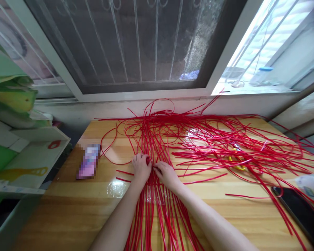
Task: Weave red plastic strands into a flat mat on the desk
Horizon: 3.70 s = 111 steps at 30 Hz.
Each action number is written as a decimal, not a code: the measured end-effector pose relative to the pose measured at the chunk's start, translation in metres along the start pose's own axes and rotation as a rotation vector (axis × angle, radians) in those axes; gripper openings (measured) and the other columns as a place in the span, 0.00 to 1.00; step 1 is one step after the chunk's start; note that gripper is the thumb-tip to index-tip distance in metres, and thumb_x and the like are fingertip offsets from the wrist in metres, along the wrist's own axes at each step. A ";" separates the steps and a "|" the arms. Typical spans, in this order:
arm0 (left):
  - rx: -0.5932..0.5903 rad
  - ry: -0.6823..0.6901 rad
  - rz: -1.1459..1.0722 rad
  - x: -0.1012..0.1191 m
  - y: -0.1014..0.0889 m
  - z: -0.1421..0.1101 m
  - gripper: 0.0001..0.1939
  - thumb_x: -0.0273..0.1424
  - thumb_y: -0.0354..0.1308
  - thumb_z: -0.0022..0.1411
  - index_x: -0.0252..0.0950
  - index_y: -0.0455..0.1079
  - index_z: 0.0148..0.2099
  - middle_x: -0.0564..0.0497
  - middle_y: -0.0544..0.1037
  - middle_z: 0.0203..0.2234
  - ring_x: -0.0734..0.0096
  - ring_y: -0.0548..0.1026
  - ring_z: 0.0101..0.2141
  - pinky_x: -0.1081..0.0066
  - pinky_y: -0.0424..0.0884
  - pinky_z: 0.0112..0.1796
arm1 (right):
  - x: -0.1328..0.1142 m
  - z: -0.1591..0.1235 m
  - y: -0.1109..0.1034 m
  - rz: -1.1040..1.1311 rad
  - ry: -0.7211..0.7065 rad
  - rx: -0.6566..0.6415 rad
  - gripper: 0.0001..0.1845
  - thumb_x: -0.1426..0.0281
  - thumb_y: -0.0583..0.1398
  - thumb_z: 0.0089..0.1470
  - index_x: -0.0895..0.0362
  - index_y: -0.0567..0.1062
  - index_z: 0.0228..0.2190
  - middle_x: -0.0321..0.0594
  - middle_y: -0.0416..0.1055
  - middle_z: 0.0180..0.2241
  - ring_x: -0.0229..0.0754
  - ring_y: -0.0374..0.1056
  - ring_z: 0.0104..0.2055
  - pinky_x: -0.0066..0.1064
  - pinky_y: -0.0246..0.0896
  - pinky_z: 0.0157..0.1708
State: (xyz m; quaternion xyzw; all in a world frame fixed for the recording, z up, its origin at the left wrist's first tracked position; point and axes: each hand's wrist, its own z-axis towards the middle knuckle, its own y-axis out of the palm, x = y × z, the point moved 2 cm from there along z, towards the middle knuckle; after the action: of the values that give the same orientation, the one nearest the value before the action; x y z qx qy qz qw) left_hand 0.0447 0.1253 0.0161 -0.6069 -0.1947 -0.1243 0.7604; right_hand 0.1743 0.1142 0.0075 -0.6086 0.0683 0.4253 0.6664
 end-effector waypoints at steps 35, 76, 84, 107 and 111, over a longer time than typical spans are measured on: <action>-0.048 0.271 -0.697 -0.017 -0.011 -0.017 0.08 0.29 0.56 0.53 0.41 0.72 0.37 0.48 0.63 0.47 0.65 0.62 0.50 0.60 0.58 0.51 | -0.002 0.020 -0.004 -0.012 0.241 -0.096 0.05 0.75 0.55 0.45 0.58 0.71 0.25 0.37 0.69 0.24 0.36 0.62 0.26 0.25 0.50 0.25; -0.054 0.205 -0.290 -0.015 -0.012 -0.026 0.19 0.20 0.50 0.42 0.37 0.59 0.40 0.48 0.65 0.38 0.62 0.62 0.43 0.59 0.59 0.46 | -0.012 0.013 0.001 -0.013 0.151 -0.071 0.10 0.72 0.52 0.52 0.58 0.70 0.24 0.37 0.67 0.25 0.34 0.61 0.27 0.24 0.51 0.28; 0.016 0.133 -0.201 -0.020 -0.009 -0.020 0.09 0.24 0.53 0.49 0.37 0.63 0.36 0.49 0.66 0.34 0.64 0.64 0.39 0.61 0.61 0.42 | -0.012 0.012 -0.001 -0.040 0.149 -0.043 0.12 0.70 0.51 0.53 0.58 0.69 0.22 0.36 0.66 0.23 0.33 0.60 0.25 0.24 0.49 0.26; 0.038 0.073 -0.011 -0.009 -0.001 0.004 0.14 0.31 0.51 0.55 0.39 0.63 0.46 0.46 0.66 0.38 0.59 0.63 0.41 0.62 0.58 0.40 | -0.006 0.015 0.001 -0.106 0.191 0.000 0.14 0.70 0.51 0.52 0.57 0.68 0.18 0.36 0.66 0.20 0.34 0.59 0.21 0.25 0.46 0.23; 0.046 0.099 0.029 -0.009 -0.004 0.002 0.09 0.32 0.50 0.56 0.40 0.67 0.39 0.47 0.66 0.35 0.60 0.63 0.39 0.62 0.57 0.40 | -0.005 0.016 0.002 -0.108 0.195 0.001 0.15 0.69 0.51 0.51 0.57 0.67 0.17 0.36 0.66 0.19 0.33 0.58 0.21 0.25 0.44 0.22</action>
State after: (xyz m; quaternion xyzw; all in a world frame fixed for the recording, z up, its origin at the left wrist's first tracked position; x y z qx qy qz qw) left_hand 0.0350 0.1258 0.0159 -0.5850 -0.1510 -0.1388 0.7847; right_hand 0.1636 0.1255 0.0132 -0.6493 0.0999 0.3276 0.6790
